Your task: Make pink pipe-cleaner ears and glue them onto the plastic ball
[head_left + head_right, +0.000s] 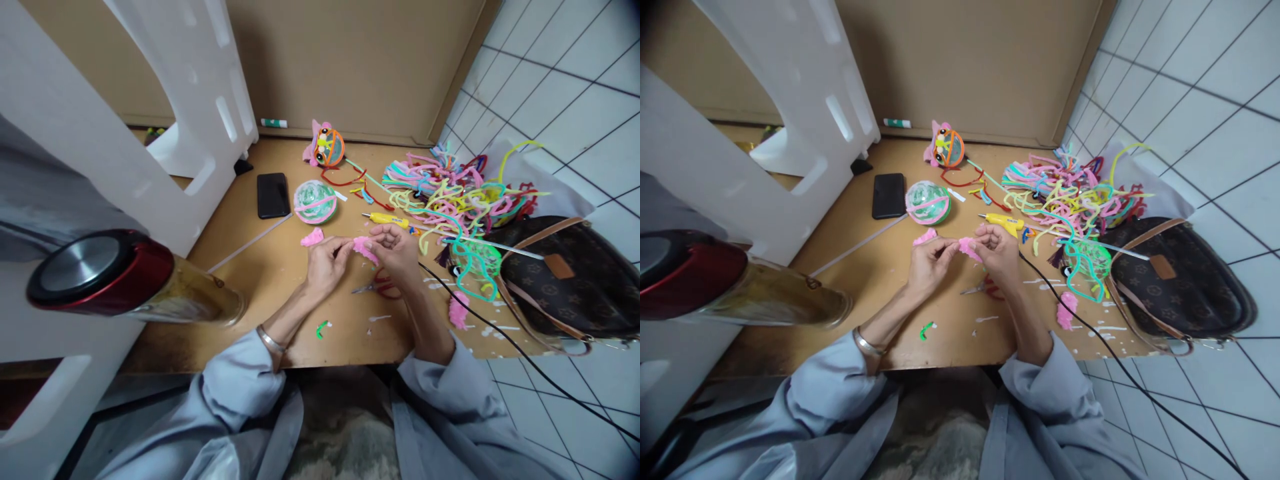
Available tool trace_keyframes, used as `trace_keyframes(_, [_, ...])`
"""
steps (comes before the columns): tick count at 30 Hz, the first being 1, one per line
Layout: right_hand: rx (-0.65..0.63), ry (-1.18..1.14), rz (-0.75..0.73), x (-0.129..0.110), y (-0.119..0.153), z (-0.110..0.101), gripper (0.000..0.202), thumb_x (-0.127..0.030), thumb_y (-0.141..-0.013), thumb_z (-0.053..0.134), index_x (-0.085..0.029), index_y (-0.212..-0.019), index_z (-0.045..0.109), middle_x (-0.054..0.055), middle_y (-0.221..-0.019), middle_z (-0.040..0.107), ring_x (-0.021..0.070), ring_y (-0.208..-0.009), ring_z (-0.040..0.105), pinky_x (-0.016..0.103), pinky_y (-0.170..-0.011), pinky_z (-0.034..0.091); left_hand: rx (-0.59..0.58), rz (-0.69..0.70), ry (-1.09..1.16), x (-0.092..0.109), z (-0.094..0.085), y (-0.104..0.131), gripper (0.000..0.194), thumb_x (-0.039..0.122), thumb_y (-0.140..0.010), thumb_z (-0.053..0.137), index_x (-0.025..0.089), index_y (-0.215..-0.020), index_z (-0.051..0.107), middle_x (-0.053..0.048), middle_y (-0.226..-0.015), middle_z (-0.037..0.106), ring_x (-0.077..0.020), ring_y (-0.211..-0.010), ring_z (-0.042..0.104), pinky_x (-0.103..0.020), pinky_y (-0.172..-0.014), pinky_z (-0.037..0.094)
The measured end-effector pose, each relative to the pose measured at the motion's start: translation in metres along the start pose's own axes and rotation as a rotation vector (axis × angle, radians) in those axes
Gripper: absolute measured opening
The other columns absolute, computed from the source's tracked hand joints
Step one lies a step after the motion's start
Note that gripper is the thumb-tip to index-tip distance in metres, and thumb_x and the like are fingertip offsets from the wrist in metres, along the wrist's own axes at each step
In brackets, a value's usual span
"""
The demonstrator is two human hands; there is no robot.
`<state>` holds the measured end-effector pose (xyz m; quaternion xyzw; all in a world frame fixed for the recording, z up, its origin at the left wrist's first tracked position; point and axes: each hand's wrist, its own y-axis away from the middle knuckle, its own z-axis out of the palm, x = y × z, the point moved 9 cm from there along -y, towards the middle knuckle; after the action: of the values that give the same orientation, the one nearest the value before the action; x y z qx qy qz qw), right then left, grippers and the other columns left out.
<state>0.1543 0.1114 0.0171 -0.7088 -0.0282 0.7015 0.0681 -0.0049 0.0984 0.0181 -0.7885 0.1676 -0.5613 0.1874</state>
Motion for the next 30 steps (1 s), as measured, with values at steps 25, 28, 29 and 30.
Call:
trace_keyframes(25, [-0.168, -0.033, 0.143, 0.012, 0.003, 0.017, 0.035, -0.042, -0.057, 0.087, -0.017, -0.075, 0.069, -0.001, -0.060, 0.067, 0.0096, -0.049, 0.055, 0.021, -0.044, 0.043, 0.160, 0.082, -0.362, 0.004, -0.025, -0.009, 0.043, 0.036, -0.095, 0.054, 0.018, -0.134, 0.060, -0.017, -0.136, 0.061, -0.0295, -0.129, 0.054, -0.047, -0.110, 0.042])
trace_keyframes(28, [-0.299, -0.036, 0.198, 0.016, 0.009, 0.031, 0.035, -0.040, -0.056, 0.089, -0.017, -0.073, 0.068, -0.001, -0.059, 0.067, 0.0096, -0.049, 0.056, 0.021, -0.045, 0.044, 0.194, 0.026, -0.480, -0.007, -0.037, -0.024, 0.063, 0.044, -0.092, 0.057, 0.018, -0.150, 0.047, -0.020, -0.164, 0.032, -0.0369, -0.152, 0.028, -0.056, -0.120, 0.026])
trace_keyframes(29, [-0.340, -0.031, 0.211, 0.017, 0.012, 0.035, 0.035, -0.039, -0.056, 0.089, -0.016, -0.073, 0.068, -0.001, -0.059, 0.066, 0.0096, -0.049, 0.056, 0.020, -0.045, 0.044, 0.197, -0.009, -0.501, -0.013, -0.041, -0.030, 0.067, 0.045, -0.093, 0.055, 0.017, -0.152, 0.043, -0.020, -0.167, 0.026, -0.0378, -0.155, 0.021, -0.058, -0.122, 0.022])
trace_keyframes(30, [-0.371, -0.023, 0.216, 0.017, 0.014, 0.039, 0.035, -0.038, -0.057, 0.089, -0.016, -0.074, 0.068, -0.002, -0.058, 0.066, 0.0095, -0.049, 0.056, 0.021, -0.046, 0.045, 0.191, -0.047, -0.515, -0.020, -0.044, -0.035, 0.069, 0.046, -0.093, 0.055, 0.017, -0.154, 0.040, -0.020, -0.168, 0.022, -0.0381, -0.156, 0.017, -0.059, -0.123, 0.019])
